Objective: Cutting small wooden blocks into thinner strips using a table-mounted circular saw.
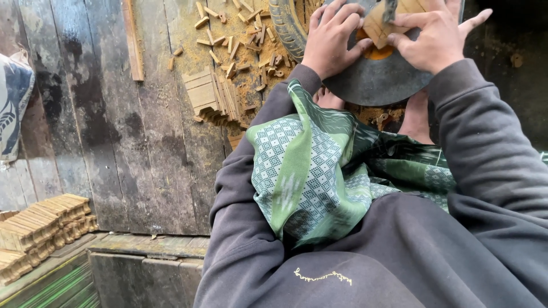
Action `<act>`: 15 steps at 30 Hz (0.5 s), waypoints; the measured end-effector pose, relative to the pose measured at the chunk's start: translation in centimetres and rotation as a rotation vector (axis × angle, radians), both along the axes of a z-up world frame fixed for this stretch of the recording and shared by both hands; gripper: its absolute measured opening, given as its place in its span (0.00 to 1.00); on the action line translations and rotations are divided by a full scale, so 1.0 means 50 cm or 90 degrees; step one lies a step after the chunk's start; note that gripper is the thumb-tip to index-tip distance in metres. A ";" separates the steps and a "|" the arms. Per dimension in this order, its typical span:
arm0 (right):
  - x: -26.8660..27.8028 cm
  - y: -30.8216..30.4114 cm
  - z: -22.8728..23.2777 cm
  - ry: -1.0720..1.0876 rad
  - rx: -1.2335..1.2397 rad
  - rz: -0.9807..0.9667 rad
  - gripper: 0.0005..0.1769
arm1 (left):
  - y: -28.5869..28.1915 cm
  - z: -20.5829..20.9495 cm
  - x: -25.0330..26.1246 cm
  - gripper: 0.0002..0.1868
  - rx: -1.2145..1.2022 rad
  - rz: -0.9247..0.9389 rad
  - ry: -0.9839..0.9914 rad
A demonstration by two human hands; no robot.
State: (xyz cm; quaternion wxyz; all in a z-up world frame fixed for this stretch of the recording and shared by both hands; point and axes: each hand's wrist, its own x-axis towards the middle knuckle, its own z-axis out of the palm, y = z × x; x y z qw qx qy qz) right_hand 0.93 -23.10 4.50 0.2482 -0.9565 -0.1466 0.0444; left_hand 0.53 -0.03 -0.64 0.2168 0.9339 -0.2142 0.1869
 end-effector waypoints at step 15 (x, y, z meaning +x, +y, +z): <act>0.021 0.016 0.004 0.032 0.010 -0.060 0.12 | -0.002 -0.082 0.025 0.30 0.028 -0.026 0.043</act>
